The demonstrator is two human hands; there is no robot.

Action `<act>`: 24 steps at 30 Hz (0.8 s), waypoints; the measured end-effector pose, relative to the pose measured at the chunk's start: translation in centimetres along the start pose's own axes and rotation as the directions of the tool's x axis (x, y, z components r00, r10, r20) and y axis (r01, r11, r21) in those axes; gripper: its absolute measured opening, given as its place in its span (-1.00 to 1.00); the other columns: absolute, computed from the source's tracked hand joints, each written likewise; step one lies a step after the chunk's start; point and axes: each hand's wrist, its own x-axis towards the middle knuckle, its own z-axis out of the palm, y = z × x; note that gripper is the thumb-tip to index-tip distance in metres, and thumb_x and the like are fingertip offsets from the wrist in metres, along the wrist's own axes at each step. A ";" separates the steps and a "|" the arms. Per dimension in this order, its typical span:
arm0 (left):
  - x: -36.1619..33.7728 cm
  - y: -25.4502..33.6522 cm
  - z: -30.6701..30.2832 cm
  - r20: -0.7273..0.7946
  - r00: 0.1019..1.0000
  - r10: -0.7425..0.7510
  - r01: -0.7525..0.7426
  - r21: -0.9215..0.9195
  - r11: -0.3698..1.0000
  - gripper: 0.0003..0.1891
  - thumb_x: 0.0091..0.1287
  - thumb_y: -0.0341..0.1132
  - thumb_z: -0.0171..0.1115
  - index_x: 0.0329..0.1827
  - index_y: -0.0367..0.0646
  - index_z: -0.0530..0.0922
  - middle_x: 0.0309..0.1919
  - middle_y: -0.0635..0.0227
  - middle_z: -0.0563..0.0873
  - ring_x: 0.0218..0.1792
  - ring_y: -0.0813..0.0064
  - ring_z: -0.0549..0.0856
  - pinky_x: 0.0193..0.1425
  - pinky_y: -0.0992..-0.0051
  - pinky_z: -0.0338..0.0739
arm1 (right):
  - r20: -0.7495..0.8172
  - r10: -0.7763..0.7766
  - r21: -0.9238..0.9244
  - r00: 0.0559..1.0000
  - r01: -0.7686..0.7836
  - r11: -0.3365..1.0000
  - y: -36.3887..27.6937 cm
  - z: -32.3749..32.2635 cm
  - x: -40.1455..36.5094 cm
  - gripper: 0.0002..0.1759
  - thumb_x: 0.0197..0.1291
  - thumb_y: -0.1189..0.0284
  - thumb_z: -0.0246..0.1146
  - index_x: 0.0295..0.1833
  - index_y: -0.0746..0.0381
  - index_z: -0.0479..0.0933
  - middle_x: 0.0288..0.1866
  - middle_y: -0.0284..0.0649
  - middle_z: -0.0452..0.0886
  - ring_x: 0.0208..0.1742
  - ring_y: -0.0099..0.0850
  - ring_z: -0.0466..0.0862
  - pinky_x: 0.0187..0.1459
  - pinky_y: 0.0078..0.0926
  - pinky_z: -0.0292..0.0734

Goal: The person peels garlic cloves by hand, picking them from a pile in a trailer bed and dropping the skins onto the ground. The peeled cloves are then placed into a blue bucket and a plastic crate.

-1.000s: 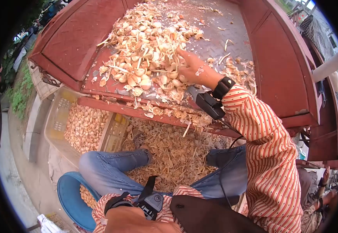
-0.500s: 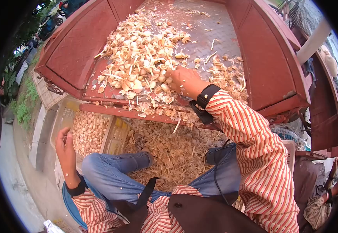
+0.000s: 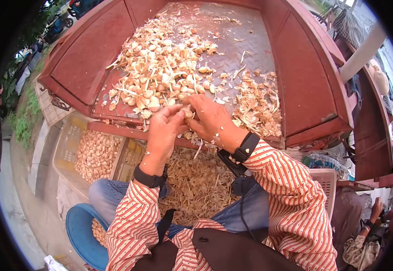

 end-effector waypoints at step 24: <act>-3.5 -1.2 1.2 0.162 0.986 -0.025 0.129 -0.672 0.730 -0.73 0.36 -0.42 0.07 0.06 -0.35 0.40 -0.23 0.20 0.54 -0.36 0.65 0.49 -0.34 0.74 0.47 | 0.138 0.300 0.574 0.944 -0.323 0.753 1.4 0.4 -1.1 -0.55 0.35 0.18 -0.01 -0.44 0.34 0.39 -0.63 -0.31 0.34 -0.54 -0.51 0.33 -0.48 -0.45 0.27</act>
